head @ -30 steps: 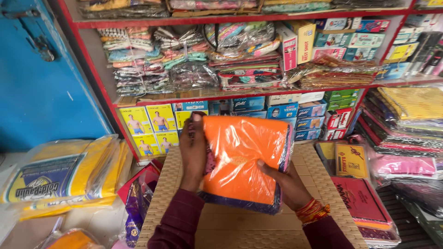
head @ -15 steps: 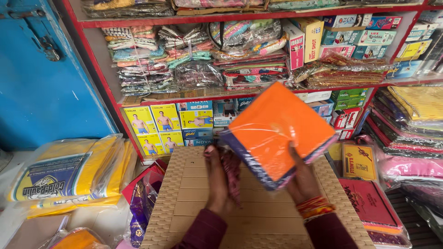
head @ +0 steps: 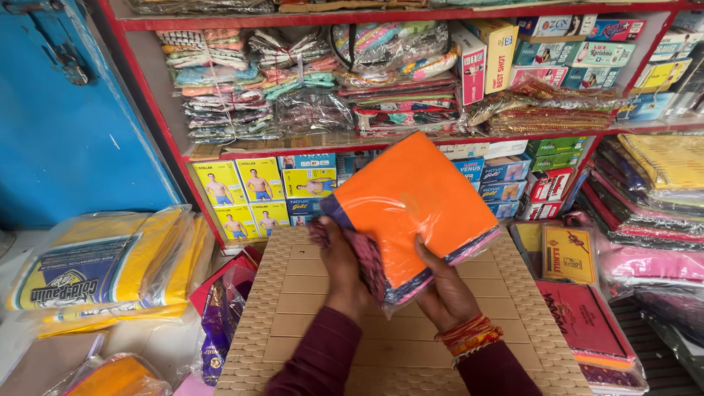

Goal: The person unpacks several packaged garments from plastic bags, unfolds them, and folds them neatly on a woven mat. The items include a pink patterned scarf, an orange garment, a purple garment, and a pink cloth. The person handles each item one at a time, unfolding and refolding them before placing them aside.

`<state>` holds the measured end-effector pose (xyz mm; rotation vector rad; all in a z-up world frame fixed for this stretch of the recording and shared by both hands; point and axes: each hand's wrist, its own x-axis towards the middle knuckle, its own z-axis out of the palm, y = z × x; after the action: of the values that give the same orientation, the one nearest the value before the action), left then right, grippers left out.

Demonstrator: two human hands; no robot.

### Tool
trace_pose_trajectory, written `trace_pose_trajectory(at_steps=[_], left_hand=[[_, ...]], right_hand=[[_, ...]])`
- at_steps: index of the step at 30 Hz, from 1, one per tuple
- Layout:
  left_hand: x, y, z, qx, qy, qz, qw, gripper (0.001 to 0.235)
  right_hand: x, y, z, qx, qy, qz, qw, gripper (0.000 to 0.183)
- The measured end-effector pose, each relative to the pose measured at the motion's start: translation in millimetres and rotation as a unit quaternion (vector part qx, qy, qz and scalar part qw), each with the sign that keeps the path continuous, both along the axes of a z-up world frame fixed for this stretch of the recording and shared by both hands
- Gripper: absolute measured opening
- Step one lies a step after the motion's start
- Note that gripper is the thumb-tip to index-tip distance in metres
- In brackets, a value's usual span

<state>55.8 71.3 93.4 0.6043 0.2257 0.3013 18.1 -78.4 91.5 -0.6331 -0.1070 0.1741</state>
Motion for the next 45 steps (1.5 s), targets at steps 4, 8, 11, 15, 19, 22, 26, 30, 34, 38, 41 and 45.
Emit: trace_pose_trajectory(at_steps=[4,8,11,15,19,22,26,30,34,38,41,45], left_hand=[[7.5,32.4,-5.4,0.144,-0.052,0.167,0.974,0.055],[-6.3,19.3,-10.4,0.292,-0.173,0.186,0.922,0.051],[-37.0,-33.3,-14.5,0.147,-0.217,0.023,0.965,0.053],[-82.0,-65.8,-12.1,0.581,-0.221,0.186,0.761,0.057],[-57.5,-41.7,8.2,0.791,-0.123,0.212,0.560,0.064],[-27.6,-8.9,16.2,0.703,-0.075,0.192,0.680,0.061],[-38.3,-14.3,3.6,0.914,0.049,0.296,0.272,0.054],[-76.7,-53.2,-23.4,0.780,-0.156,0.105,0.596,0.063],[-42.2,-24.7,-10.3,0.764,-0.116,0.201,0.601,0.069],[-24.5,9.4,11.9,0.774,-0.023,0.213,0.596,0.062],[-59.2,-21.3,1.6,0.650,-0.101,0.048,0.752,0.047],[-58.2,-32.2,-17.2,0.767,-0.144,0.215,0.588,0.071]], right_hand=[[0.7,-9.1,-1.1,0.041,-0.004,-0.030,0.999,0.055],[0.9,-7.3,1.5,-0.006,-0.033,-0.053,0.998,0.057],[2.5,-2.7,-7.6,-0.032,-0.049,-0.053,0.997,0.057],[9.4,-6.0,-19.6,0.036,-0.072,0.083,0.993,0.061],[3.0,2.3,-23.9,-0.051,-0.117,0.060,0.990,0.063],[-6.6,11.5,-20.4,-0.109,-0.039,0.011,0.993,0.059],[-7.5,14.9,-12.7,-0.127,-0.061,0.036,0.989,0.061],[-1.1,2.2,-6.5,-0.069,-0.039,0.096,0.992,0.070],[-7.7,10.4,-12.9,-0.143,-0.038,0.074,0.986,0.070],[-14.0,16.9,-23.6,-0.191,0.009,0.064,0.979,0.066],[-3.7,9.3,-22.1,-0.162,0.037,0.083,0.983,0.064],[-2.5,9.2,-16.1,-0.137,-0.019,0.080,0.987,0.063]])
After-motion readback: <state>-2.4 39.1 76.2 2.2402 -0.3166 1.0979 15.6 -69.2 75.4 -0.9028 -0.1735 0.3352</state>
